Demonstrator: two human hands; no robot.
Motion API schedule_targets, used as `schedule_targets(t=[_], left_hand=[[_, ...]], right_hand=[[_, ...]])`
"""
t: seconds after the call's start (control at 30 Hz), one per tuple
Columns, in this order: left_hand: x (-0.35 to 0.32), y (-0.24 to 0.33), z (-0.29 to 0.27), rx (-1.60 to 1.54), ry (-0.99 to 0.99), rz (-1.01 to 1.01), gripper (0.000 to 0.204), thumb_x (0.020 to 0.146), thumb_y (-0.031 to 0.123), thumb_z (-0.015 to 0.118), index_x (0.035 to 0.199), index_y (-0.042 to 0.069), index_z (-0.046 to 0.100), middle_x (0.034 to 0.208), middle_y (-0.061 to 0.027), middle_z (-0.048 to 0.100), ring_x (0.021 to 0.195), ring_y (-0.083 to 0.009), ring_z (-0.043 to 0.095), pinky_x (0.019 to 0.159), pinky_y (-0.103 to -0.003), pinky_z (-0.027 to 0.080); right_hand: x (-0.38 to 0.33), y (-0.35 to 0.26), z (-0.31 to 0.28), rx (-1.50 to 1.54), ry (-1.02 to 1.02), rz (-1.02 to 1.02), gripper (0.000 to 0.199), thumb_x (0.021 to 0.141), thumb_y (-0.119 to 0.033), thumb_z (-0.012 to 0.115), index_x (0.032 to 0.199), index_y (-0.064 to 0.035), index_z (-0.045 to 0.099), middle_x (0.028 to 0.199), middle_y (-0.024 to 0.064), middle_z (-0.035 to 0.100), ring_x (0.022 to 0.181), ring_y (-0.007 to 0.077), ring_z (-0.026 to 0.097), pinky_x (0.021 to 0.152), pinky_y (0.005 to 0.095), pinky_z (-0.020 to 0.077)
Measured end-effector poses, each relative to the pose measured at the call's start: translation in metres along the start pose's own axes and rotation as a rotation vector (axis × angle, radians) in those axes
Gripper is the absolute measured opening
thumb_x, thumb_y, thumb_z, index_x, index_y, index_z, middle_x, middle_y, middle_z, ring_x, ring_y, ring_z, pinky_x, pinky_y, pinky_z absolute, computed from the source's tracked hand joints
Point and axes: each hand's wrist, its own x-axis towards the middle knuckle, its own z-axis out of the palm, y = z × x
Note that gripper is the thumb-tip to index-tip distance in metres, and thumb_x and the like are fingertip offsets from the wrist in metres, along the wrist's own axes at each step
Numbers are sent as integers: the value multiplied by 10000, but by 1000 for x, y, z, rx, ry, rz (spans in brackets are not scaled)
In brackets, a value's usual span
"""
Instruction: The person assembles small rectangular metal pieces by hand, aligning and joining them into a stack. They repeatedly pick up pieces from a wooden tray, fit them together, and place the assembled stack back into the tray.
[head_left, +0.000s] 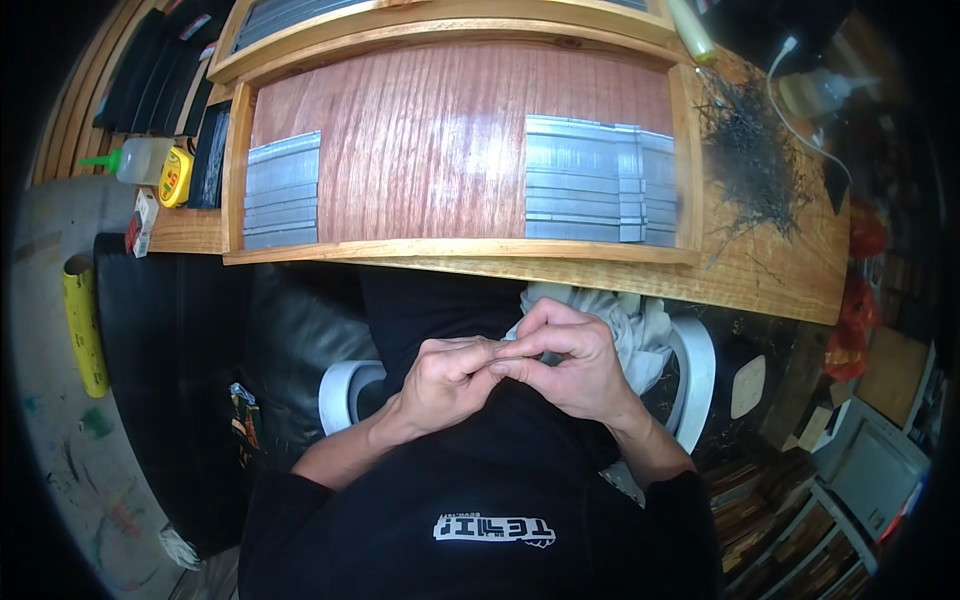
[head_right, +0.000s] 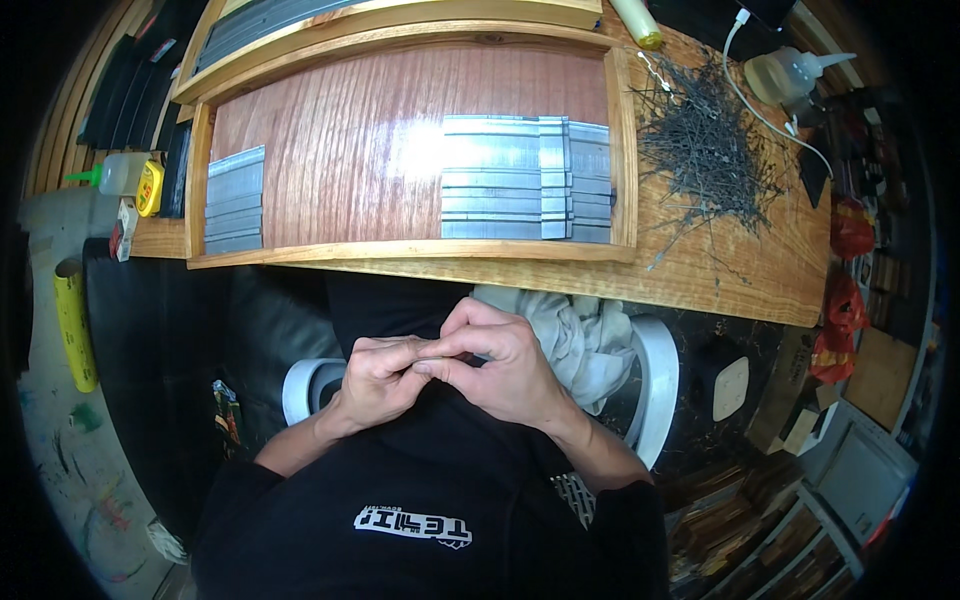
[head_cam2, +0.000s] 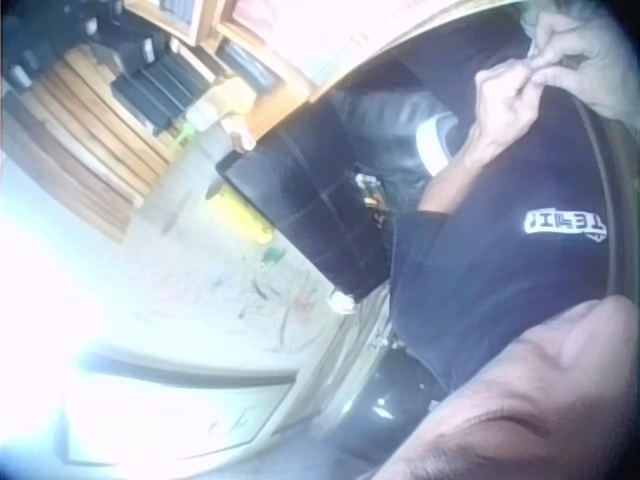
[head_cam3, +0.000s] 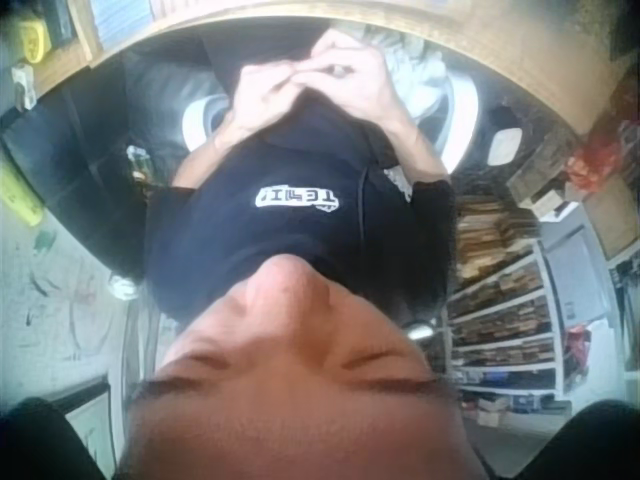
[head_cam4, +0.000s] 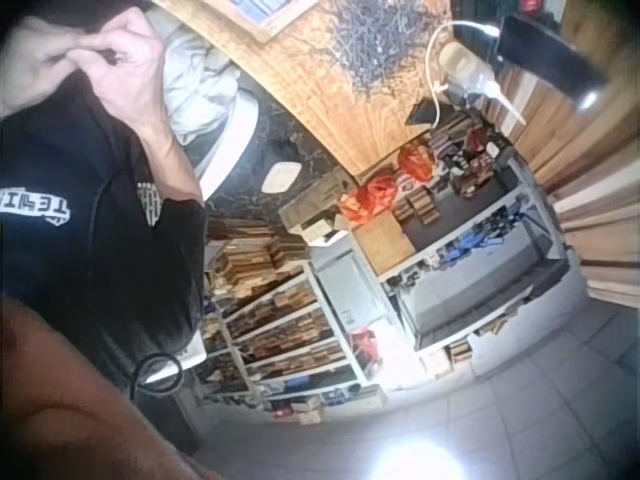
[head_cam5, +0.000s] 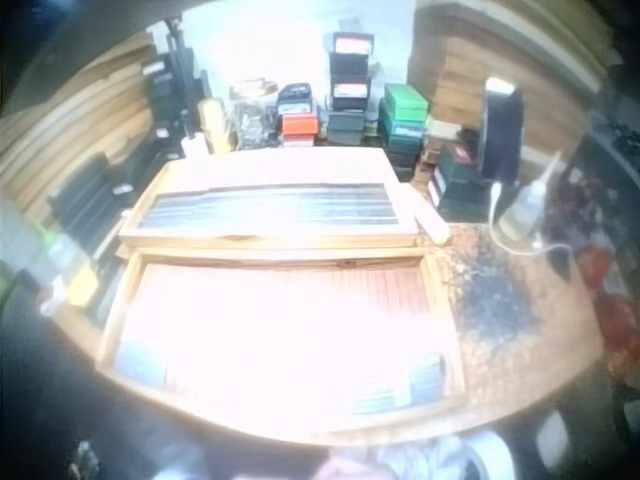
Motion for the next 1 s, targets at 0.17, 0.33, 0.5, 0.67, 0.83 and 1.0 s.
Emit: schedule_targets(t=[0.17, 0.33, 0.5, 0.67, 0.83, 1.0], left_hand=[[4, 3, -3, 12, -30, -11, 142, 877, -52, 726, 1017, -53, 750, 833, -196, 738, 715, -310, 744, 637, -338, 574], [4, -1, -6, 3, -126, -97, 129, 878, -25, 746, 1006, -39, 750, 765, -186, 702, 653, -314, 704, 588, -348, 536], [13, -4, -2, -71, -66, -25, 86, 890, -5, 757, 964, -38, 728, 733, -181, 675, 643, -318, 686, 577, -355, 519], [10, -6, -6, -65, -151, -84, 139, 887, -64, 706, 1019, -47, 744, 880, -169, 761, 751, -274, 759, 649, -313, 571], [8, -8, -4, -79, -137, -73, 128, 889, -66, 698, 1009, -49, 740, 877, -172, 759, 763, -284, 760, 669, -323, 579], [9, -8, -4, -92, -150, -35, 117, 898, -58, 679, 997, -46, 739, 859, -172, 751, 758, -283, 758, 671, -332, 578]], right_hand=[[-5, 3, 5, -64, 50, -49, 179, 781, -58, 907, 935, -38, 818, 844, 47, 666, 741, 135, 641, 631, 267, 507], [-13, 8, 14, -118, 146, -111, 200, 827, -49, 870, 1015, -20, 808, 840, 48, 632, 716, 142, 610, 606, 255, 481], [-15, 5, 18, -55, 201, -77, 254, 816, -38, 879, 1060, -25, 812, 838, 41, 617, 709, 132, 584, 589, 251, 461], [-16, 4, 17, -113, 195, -63, 253, 801, -24, 883, 1046, -42, 821, 838, 37, 615, 711, 130, 583, 581, 262, 451], [-15, 7, 16, -107, 176, -79, 215, 799, -24, 883, 1004, -45, 821, 832, 35, 612, 709, 136, 584, 585, 268, 457], [-16, 8, 19, -174, 217, -183, 187, 781, -34, 900, 943, -16, 809, 815, 35, 605, 693, 123, 568, 594, 258, 440]])
